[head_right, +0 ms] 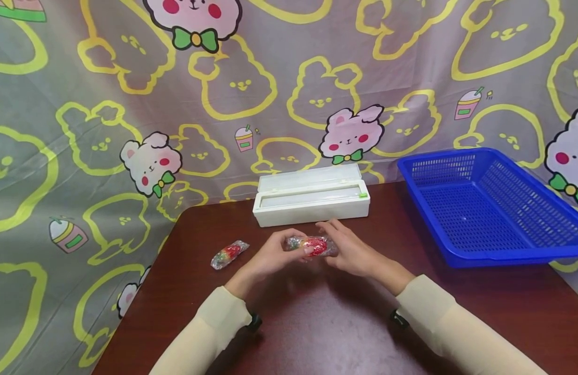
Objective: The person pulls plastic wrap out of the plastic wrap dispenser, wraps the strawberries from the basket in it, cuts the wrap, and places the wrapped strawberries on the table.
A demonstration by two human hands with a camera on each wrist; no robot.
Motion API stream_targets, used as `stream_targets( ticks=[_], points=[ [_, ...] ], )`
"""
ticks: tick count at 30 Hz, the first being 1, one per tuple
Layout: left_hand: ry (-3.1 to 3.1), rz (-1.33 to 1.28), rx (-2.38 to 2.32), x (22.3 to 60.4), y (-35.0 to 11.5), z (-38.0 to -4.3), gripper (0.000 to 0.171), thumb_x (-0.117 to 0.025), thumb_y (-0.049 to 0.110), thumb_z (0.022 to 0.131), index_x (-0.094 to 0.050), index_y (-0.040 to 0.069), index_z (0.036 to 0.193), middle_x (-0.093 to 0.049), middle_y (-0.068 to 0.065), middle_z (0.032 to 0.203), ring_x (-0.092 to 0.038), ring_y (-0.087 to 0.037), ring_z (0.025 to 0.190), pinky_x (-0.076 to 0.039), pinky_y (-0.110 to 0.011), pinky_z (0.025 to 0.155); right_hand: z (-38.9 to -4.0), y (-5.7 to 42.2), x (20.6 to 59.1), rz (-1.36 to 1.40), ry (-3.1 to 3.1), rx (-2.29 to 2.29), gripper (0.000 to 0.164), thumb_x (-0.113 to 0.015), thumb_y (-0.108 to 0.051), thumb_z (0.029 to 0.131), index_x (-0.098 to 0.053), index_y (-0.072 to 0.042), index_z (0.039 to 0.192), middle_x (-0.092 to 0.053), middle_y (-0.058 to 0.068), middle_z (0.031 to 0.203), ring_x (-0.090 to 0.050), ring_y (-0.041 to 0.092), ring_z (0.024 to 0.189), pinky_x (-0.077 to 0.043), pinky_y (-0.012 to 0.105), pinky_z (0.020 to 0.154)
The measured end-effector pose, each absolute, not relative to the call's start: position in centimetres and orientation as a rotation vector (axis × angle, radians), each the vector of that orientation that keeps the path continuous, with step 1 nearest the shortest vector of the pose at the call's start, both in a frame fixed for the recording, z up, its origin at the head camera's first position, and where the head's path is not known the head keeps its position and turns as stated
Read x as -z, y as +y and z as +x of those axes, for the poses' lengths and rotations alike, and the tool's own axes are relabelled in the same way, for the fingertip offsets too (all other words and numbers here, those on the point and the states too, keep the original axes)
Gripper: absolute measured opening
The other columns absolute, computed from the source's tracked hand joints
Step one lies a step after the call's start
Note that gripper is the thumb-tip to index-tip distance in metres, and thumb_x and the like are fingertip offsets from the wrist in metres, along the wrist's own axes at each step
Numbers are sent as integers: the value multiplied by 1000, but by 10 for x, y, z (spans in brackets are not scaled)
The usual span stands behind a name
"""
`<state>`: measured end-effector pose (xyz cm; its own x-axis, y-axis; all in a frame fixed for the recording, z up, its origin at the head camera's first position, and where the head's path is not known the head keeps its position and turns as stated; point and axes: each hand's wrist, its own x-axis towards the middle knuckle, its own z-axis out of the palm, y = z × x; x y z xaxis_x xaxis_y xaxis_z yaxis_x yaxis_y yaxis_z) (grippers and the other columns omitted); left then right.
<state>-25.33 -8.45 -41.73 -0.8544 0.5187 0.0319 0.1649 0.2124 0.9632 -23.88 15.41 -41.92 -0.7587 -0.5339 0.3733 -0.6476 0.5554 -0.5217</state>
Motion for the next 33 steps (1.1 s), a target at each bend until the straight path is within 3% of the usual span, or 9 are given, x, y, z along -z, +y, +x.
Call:
stream_targets(
  ticks=[7, 14, 20, 23, 28, 33],
  points=[
    [2222, 594, -1697, 418, -85, -252, 30, -79, 14, 91, -67, 2, 117, -72, -10, 100, -73, -26, 84, -58, -57, 83, -232, 160, 415, 942, -2668, -650, 72, -91, -14, 74, -60, -13, 138, -54, 7, 136, -62, 25, 105, -58, 48, 86],
    [2352, 604, -1625, 418, -84, -252, 30, -81, 18, 90, -69, 5, 114, -72, -7, 96, -71, -24, 80, -61, -43, 74, -233, 158, 411, 985, -2684, -758, 63, -89, -9, 77, -61, -6, 133, -66, 6, 120, -66, 22, 98, -60, 44, 84],
    [2296, 612, -1647, 418, -82, -252, 30, -79, 15, 91, -68, 4, 116, -72, -7, 98, -71, -19, 81, -60, -51, 79, -240, 156, 415, 1015, -2628, -902, 57, -87, 0, 75, -61, 3, 126, -70, 12, 111, -67, 23, 93, -59, 40, 81],
    [2282, 628, -1645, 418, -82, -252, 30, -80, 17, 90, -69, 6, 115, -72, -6, 98, -70, -17, 81, -61, -46, 79, -243, 156, 417, 1039, -2602, -973, 59, -87, -1, 73, -61, 3, 126, -70, 9, 110, -65, 20, 91, -58, 37, 79],
    [2288, 650, -1624, 418, -82, -252, 30, -80, 20, 90, -69, 8, 115, -72, -4, 97, -70, -15, 78, -60, -34, 73, -243, 157, 417, 1105, -2582, -1065, 70, -91, -5, 72, -58, -1, 133, -68, 5, 120, -65, 19, 107, -56, 43, 91],
    [2274, 642, -1626, 419, -82, -254, 31, -79, 20, 91, -68, 8, 117, -71, -6, 100, -70, -17, 76, -61, -41, 74, -241, 157, 416, 1113, -2579, -1118, 83, -91, -9, 73, -50, -3, 144, -60, 9, 132, -61, 23, 116, -53, 49, 97]
  ],
)
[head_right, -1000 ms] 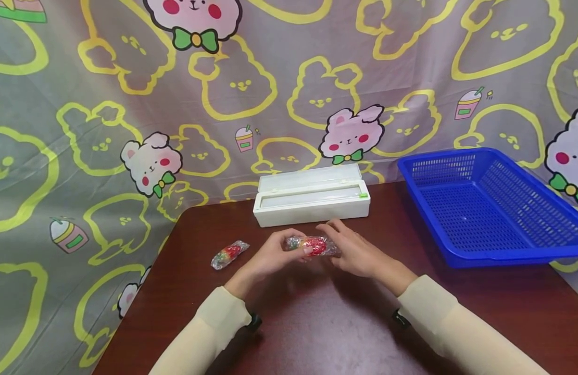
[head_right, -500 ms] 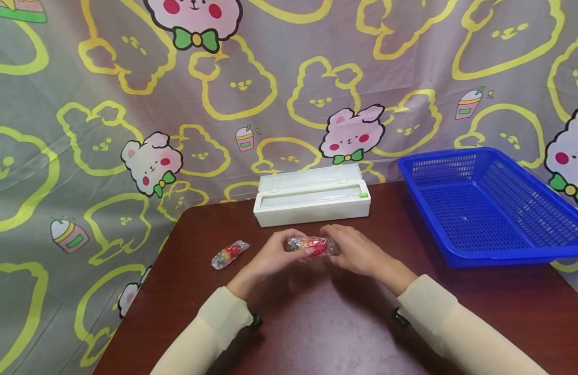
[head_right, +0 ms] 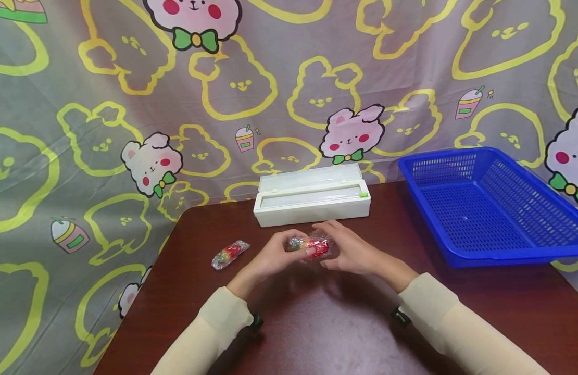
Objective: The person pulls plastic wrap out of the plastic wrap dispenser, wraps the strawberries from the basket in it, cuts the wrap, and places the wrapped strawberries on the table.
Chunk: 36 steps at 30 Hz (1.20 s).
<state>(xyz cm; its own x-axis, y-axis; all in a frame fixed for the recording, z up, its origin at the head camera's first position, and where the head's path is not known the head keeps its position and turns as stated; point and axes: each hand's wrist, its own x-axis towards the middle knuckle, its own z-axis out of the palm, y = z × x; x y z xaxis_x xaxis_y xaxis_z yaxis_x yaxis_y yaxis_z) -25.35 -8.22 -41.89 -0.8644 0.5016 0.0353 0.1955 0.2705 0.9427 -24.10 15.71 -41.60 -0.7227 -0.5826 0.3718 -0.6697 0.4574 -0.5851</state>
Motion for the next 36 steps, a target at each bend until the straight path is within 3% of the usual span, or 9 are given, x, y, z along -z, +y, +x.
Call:
stream_targets(
  ticks=[5, 8, 14, 18, 26, 31, 36],
  points=[
    [2258, 621, -1643, 420, -82, -254, 31, -78, 17, 91, -67, 7, 119, -69, -7, 104, -69, -17, 77, -61, -43, 75, -240, 157, 415, 1054, -2623, -1201, 89, -90, -12, 75, -43, -2, 150, -57, 15, 139, -60, 29, 122, -49, 53, 102],
    [2311, 625, -1616, 420, -82, -253, 31, -79, 20, 91, -68, 8, 118, -68, -6, 106, -67, -16, 83, -60, -38, 76, -240, 157, 415, 1036, -2653, -1238, 87, -89, -14, 78, -43, 0, 150, -59, 15, 140, -60, 29, 122, -48, 54, 103],
    [2458, 639, -1551, 422, -82, -252, 30, -82, 28, 88, -73, 12, 112, -58, -4, 116, -56, -18, 105, -52, -33, 87, -241, 153, 417, 1141, -2678, -1400, 72, -86, -7, 80, -51, 1, 143, -64, 12, 131, -64, 25, 112, -58, 38, 91],
    [2450, 656, -1550, 423, -81, -251, 27, -82, 27, 88, -74, 14, 110, -53, -4, 119, -52, -18, 110, -50, -34, 92, -241, 151, 418, 1182, -2686, -1445, 64, -85, -3, 80, -56, 1, 137, -66, 10, 123, -65, 21, 106, -59, 29, 83],
    [2322, 669, -1607, 423, -80, -252, 30, -80, 24, 90, -68, 10, 114, -69, -4, 104, -65, -14, 87, -55, -29, 76, -240, 150, 417, 1135, -2673, -1477, 53, -84, -3, 81, -61, -1, 130, -69, 8, 116, -67, 19, 100, -58, 28, 84],
    [2143, 581, -1735, 424, -78, -250, 46, -80, 17, 90, -56, 4, 127, -67, -9, 110, -69, -18, 91, -60, -35, 80, -240, 152, 419, 1120, -2660, -1491, 46, -82, -5, 83, -65, -5, 126, -70, 5, 112, -66, 19, 96, -58, 29, 82],
    [2192, 571, -1685, 425, -79, -250, 33, -82, 18, 88, -70, 2, 115, -74, -7, 99, -70, -16, 83, -60, -32, 76, -241, 152, 422, 1124, -2645, -1439, 43, -83, -5, 83, -67, -6, 123, -71, 3, 108, -65, 17, 92, -58, 29, 79]
  ],
)
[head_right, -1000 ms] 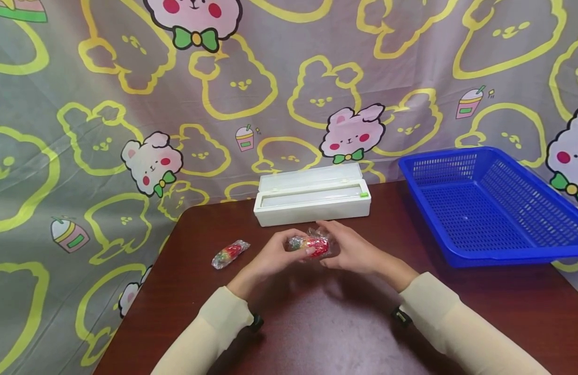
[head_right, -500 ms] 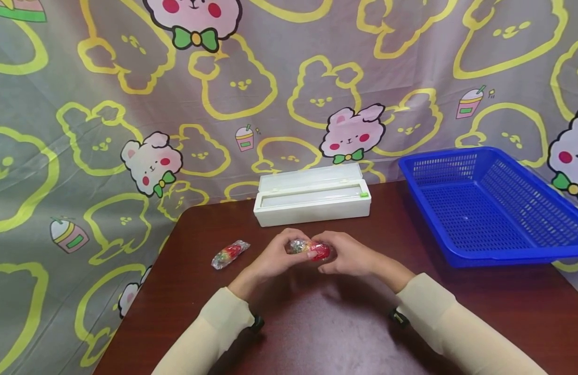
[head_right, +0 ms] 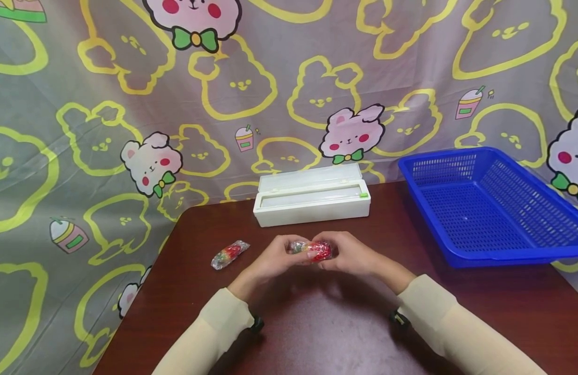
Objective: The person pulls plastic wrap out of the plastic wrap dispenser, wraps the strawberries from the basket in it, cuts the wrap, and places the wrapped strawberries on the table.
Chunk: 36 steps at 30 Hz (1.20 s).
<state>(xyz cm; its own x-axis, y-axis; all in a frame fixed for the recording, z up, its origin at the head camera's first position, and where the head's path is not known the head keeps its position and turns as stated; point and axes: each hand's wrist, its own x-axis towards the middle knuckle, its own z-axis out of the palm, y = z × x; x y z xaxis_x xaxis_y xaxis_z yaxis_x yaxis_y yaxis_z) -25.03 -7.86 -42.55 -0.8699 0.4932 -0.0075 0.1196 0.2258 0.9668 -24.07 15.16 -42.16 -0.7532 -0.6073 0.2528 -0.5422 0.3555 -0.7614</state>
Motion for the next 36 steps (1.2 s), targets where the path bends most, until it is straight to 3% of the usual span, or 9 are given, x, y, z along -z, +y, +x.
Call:
stream_targets(
  ticks=[3, 9, 17, 25, 30, 36],
  points=[
    [2189, 579, -1668, 427, -80, -251, 24, -82, 18, 88, -75, 3, 106, -76, -7, 93, -71, -16, 79, -61, -32, 74, -241, 149, 423, -1160, 2621, 1312, 41, -84, -5, 81, -68, -6, 119, -71, 1, 105, -64, 14, 89, -58, 27, 76],
    [2186, 556, -1659, 426, -81, -250, 22, -83, 17, 88, -75, 4, 103, -76, -7, 90, -72, -17, 77, -61, -36, 75, -239, 143, 422, -1332, 2813, 1153, 36, -85, -3, 77, -69, -2, 110, -70, -1, 96, -62, 10, 83, -55, 27, 71],
    [2124, 514, -1667, 421, -80, -247, 19, -81, 11, 89, -75, -1, 102, -76, -9, 88, -70, -14, 74, -60, -51, 82, -236, 141, 422, -1272, 2836, 1115, 35, -85, -2, 77, -71, -2, 108, -71, 0, 96, -63, 10, 83, -54, 27, 70],
    [2177, 511, -1636, 423, -81, -246, 19, -81, 15, 89, -75, 2, 101, -76, -8, 88, -71, -17, 76, -61, -41, 77, -238, 142, 421, -1298, 2812, 1103, 37, -87, -16, 80, -71, -3, 111, -72, 0, 98, -63, 9, 84, -55, 26, 71],
    [2308, 624, -1516, 422, -88, -245, 39, -83, 26, 88, -71, 7, 119, -74, -2, 101, -70, -15, 84, -60, -32, 77, -243, 144, 420, -1278, 2790, 1116, 36, -86, -21, 83, -72, -5, 112, -72, -1, 100, -64, 9, 85, -56, 26, 72],
    [2792, 1132, -1009, 408, -93, -237, 72, -89, 30, 81, -55, 11, 141, -62, -3, 131, -62, -17, 115, -52, -31, 98, -245, 150, 417, -1181, 2753, 1143, 39, -87, -25, 83, -71, -6, 113, -72, -2, 101, -64, 10, 85, -56, 26, 74]
  ],
)
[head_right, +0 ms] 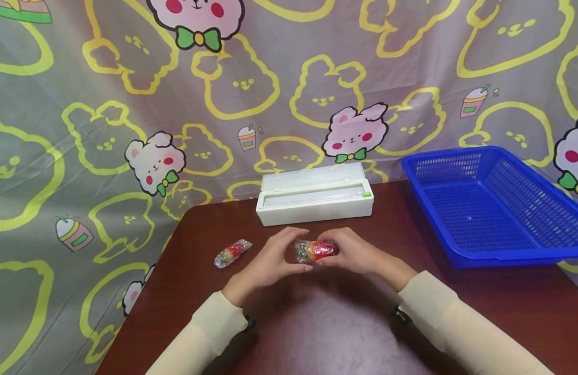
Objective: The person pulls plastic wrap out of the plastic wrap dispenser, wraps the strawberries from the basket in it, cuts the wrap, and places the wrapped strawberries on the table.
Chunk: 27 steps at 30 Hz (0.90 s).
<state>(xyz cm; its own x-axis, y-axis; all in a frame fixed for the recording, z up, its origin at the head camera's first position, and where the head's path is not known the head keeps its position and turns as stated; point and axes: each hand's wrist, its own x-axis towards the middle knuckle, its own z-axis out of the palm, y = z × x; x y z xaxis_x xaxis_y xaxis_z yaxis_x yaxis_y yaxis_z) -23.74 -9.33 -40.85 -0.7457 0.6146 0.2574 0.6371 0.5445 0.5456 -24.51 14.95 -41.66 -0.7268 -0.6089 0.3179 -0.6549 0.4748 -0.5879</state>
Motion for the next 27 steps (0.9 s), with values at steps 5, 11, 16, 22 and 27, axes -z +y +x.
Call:
stream_targets(
  ticks=[5, 11, 16, 22, 27],
  points=[
    [-2569, -1216, 590, 402, -88, -227, 59, -88, 28, 82, -62, 10, 132, -61, -1, 123, -61, -12, 111, -52, -27, 98, -244, 144, 414, 1189, -2646, -1223, 39, -85, -25, 85, -71, -5, 115, -71, -3, 99, -65, 8, 83, -57, 26, 72],
    [-2557, -1156, 635, 402, -91, -220, 42, -86, 20, 84, -69, 9, 120, -65, 0, 114, -64, -10, 101, -53, -23, 91, -241, 141, 411, 1181, -2705, -1375, 48, -82, -32, 88, -67, -6, 126, -72, -3, 105, -68, 11, 88, -59, 29, 77],
    [-2652, -911, 783, 408, -116, -221, 40, -90, 19, 80, -71, 6, 113, -69, -4, 107, -65, -18, 95, -54, -32, 85, -240, 142, 410, 1179, -2740, -1360, 65, -77, -36, 92, -55, 6, 137, -71, 13, 115, -70, 25, 102, -59, 40, 87],
    [-2845, -540, 875, 428, -167, -223, 42, -90, 19, 79, -70, 4, 113, -70, -8, 104, -59, -23, 91, -50, -42, 82, -237, 149, 416, 1185, -2825, -1270, 72, -72, -39, 96, -48, 13, 140, -67, 24, 124, -67, 36, 112, -56, 48, 92],
    [-2887, -406, 830, 445, -198, -231, 40, -91, 16, 76, -72, 2, 107, -70, -9, 100, -59, -24, 91, -50, -42, 83, -236, 153, 420, 1188, -2840, -1239, 72, -69, -41, 97, -49, 13, 140, -68, 23, 123, -67, 35, 112, -56, 48, 92]
  ],
)
